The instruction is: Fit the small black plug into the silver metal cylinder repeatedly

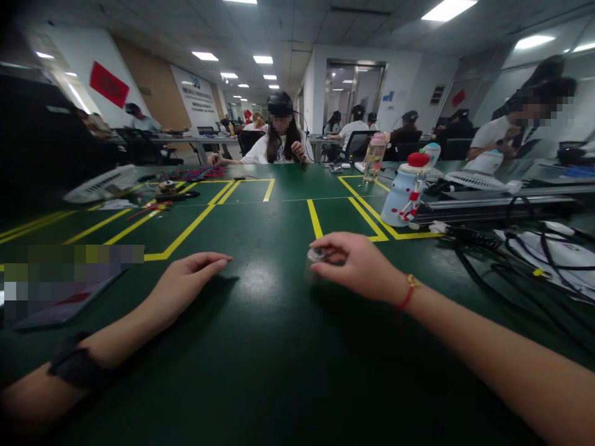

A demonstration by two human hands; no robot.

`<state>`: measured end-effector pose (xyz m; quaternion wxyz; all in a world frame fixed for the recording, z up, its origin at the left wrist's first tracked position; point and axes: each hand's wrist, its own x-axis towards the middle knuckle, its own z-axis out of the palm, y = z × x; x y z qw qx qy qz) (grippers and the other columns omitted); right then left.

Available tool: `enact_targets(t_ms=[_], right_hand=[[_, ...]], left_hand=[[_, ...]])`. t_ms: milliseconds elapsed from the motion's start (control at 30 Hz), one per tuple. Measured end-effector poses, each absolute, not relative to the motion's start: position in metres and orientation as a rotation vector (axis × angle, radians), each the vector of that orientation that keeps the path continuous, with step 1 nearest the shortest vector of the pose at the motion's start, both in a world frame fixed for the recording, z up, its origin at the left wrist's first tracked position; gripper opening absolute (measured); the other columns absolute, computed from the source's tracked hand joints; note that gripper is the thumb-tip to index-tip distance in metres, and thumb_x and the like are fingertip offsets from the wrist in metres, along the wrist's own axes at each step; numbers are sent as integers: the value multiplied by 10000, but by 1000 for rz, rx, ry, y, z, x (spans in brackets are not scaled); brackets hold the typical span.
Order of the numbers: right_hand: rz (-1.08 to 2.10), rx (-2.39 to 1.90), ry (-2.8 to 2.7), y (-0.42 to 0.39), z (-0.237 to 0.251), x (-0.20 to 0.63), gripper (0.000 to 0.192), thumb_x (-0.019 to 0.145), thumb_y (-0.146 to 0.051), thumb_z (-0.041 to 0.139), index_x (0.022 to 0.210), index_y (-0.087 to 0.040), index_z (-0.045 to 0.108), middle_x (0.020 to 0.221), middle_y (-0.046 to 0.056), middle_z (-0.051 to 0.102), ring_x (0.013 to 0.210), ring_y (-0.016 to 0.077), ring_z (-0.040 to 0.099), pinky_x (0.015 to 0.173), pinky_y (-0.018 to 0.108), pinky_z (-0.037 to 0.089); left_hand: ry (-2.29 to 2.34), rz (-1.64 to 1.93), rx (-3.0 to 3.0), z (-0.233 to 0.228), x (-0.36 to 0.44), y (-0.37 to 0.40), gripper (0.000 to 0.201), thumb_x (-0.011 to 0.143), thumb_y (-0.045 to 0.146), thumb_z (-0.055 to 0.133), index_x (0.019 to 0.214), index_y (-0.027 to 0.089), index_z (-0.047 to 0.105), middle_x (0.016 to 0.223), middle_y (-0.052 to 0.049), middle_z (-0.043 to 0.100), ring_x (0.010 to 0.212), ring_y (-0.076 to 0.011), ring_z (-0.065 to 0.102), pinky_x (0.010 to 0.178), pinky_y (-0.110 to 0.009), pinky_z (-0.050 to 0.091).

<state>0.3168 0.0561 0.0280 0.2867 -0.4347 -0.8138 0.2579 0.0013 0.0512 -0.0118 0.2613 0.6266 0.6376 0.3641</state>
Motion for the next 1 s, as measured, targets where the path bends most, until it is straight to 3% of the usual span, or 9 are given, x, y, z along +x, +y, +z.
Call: enact_targets(t_ms=[133, 400, 533, 733, 833, 1000], right_hand=[[687, -853, -2276, 23, 5, 268, 337, 771, -316, 577, 1093, -215, 577, 1036, 38, 600, 908, 112, 566, 811, 257, 482], [971, -879, -2060, 17, -16, 262, 506, 742, -336, 631, 1209, -233, 464, 1109, 42, 580, 950, 115, 585, 858, 291, 498], [1057, -831, -2030, 17, -16, 260, 461, 735, -323, 642, 1159, -228, 486, 1090, 31, 590, 955, 115, 590, 859, 294, 501], [1036, -867, -2079, 17, -14, 258, 423, 706, -275, 668, 1098, -202, 529, 1019, 16, 608, 906, 103, 583, 826, 262, 488], [959, -927, -2063, 16, -14, 259, 368, 700, -255, 659, 1038, -188, 530, 962, 10, 610, 840, 95, 579, 753, 240, 485], [893, -1019, -2040, 17, -14, 262, 356, 675, -226, 662, 991, -184, 503, 900, -4, 602, 770, 78, 565, 671, 209, 465]], left_hand=[[1729, 1001, 1714, -13, 0, 53, 321, 763, 461, 528, 945, 246, 680, 950, -25, 696, 885, -219, 610, 761, -310, 429], [1439, 927, 2034, 5, 28, 29, 318, 824, 438, 482, 1026, 259, 651, 988, -31, 636, 839, -192, 574, 712, -306, 435], [1260, 829, 2082, 17, 53, 12, 260, 817, 423, 514, 978, 301, 678, 987, -30, 623, 896, -199, 562, 768, -320, 442], [1265, 871, 2067, 22, 62, 9, 189, 803, 402, 557, 843, 295, 707, 909, -16, 600, 835, -178, 558, 733, -304, 439], [1315, 937, 2025, 22, 56, 10, 200, 803, 412, 564, 872, 285, 702, 897, -11, 580, 813, -167, 546, 693, -290, 427], [1328, 762, 2095, 5, 48, 12, 148, 783, 367, 608, 837, 286, 719, 850, -6, 559, 836, -169, 529, 742, -303, 403]])
